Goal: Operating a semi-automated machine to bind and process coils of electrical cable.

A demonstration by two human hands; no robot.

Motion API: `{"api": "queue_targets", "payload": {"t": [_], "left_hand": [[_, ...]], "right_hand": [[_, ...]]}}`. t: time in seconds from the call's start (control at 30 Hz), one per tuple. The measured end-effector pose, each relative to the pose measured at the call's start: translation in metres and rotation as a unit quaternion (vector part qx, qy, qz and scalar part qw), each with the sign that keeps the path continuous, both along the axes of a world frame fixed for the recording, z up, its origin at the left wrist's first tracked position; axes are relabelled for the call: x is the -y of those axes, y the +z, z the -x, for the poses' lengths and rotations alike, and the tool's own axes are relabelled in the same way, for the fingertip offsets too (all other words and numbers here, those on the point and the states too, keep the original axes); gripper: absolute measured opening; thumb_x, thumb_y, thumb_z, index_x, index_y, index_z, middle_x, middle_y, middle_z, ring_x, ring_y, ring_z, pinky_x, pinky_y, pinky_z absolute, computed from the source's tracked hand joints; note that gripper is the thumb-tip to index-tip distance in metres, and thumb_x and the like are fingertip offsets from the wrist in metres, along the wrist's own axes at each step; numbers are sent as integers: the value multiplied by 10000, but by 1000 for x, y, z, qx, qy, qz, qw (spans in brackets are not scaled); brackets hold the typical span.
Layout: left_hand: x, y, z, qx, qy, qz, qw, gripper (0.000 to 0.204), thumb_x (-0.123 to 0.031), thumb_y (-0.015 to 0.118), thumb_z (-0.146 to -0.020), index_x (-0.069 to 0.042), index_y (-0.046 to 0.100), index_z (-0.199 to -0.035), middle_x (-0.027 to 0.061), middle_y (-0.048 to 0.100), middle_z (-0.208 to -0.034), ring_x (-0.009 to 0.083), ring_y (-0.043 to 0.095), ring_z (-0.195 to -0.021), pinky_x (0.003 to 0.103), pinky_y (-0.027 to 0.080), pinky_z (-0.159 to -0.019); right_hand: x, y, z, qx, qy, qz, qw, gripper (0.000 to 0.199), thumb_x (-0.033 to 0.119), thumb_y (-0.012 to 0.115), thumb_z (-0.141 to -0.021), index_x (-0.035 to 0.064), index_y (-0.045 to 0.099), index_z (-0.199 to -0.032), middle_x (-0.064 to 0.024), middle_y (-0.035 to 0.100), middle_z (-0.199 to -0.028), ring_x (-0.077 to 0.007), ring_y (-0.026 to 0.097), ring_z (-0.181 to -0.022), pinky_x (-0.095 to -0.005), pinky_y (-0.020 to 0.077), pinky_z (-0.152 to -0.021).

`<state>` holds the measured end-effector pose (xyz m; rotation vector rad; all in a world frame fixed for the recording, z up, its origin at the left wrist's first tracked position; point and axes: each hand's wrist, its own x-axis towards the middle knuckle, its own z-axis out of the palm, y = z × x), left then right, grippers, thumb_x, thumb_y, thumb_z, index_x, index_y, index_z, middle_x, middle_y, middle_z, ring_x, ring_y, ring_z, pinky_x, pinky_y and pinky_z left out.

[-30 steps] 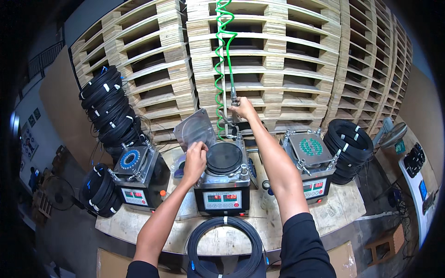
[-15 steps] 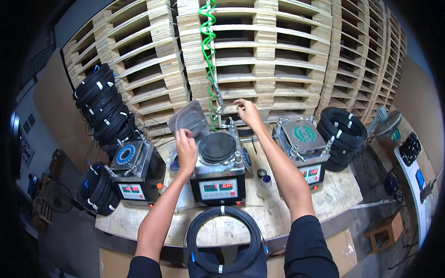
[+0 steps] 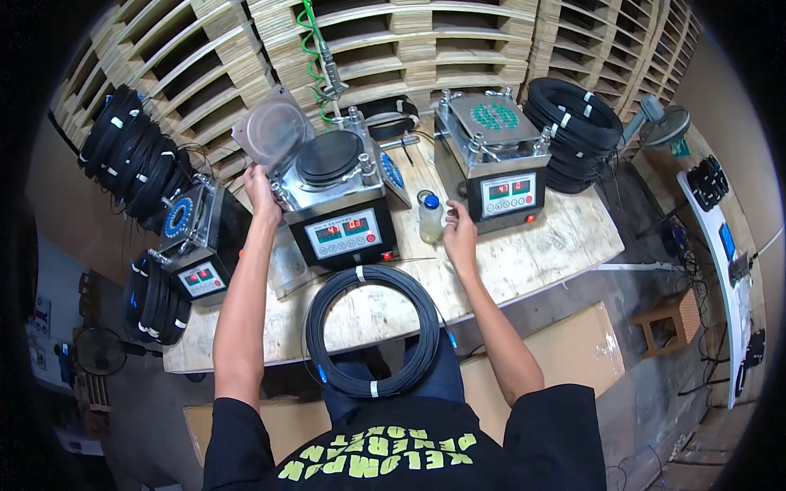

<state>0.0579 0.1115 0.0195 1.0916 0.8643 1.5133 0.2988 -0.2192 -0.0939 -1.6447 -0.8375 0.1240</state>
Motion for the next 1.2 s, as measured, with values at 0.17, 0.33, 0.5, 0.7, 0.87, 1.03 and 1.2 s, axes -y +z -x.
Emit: {"api": "queue_targets", "payload": {"t": [0.17,0.33,0.5,0.7,0.87,1.03,1.2], "left_hand": [[17,-4,3,41,-150,68,985,230,-172,584,-964,-53,649,-1149,21,675,-994,132,618,-863,303,496,-779],[16,-15,-1,33,-107,-15,994,197,-183,590,-1015,-23,675,-1090,-14,664,-979,68,556,-863,256,452,-786],[20,-15,15,13,-35,-31,999,255,-147,600,-1008,54,648,-1157,31,695,-1039,78,580,-901,243,452,-819],[20,-12,5,29,-36,-9,999,404,-169,613,-1001,111,578,-1292,124,672,-1238,145,623,-1090,271,458,-962],[28,-6,1,-4,-26,0,1000,313,-159,605,-1004,55,635,-1231,18,694,-1015,62,568,-809,218,435,-706],[24,-15,5,-4,0,1,1000,340,-170,616,-1000,66,623,-1244,10,692,-982,45,504,-710,218,401,-622],[34,-6,-8,-17,1,14,1000,447,-172,627,-993,102,554,-1339,34,697,-987,48,505,-702,222,409,-617]], "right_hand": [[-5,-53,-6,41,42,29,998,815,83,773,-779,45,378,-1491,-230,556,-1352,-299,574,-1213,-390,466,-1001],[-29,-21,-36,14,47,-22,999,596,150,873,-740,17,477,-1165,-182,622,-1135,-266,627,-1107,-374,492,-952],[-67,166,-13,151,164,39,974,668,234,861,-776,44,522,-1319,-157,656,-1099,-243,638,-1070,-358,490,-943],[-127,261,14,473,243,198,823,684,235,859,-723,127,590,-1343,-188,679,-1151,-398,633,-1080,-480,525,-884],[-172,283,42,663,225,299,649,360,174,865,-675,131,748,-1013,-105,743,-897,-305,727,-914,-429,572,-749],[-198,303,100,736,233,328,544,84,134,656,-872,128,740,-867,-66,754,-908,-255,746,-876,-405,539,-721],[-240,288,98,747,210,312,548,75,152,631,-868,118,696,-884,-70,731,-875,-260,733,-846,-420,512,-798]]}}
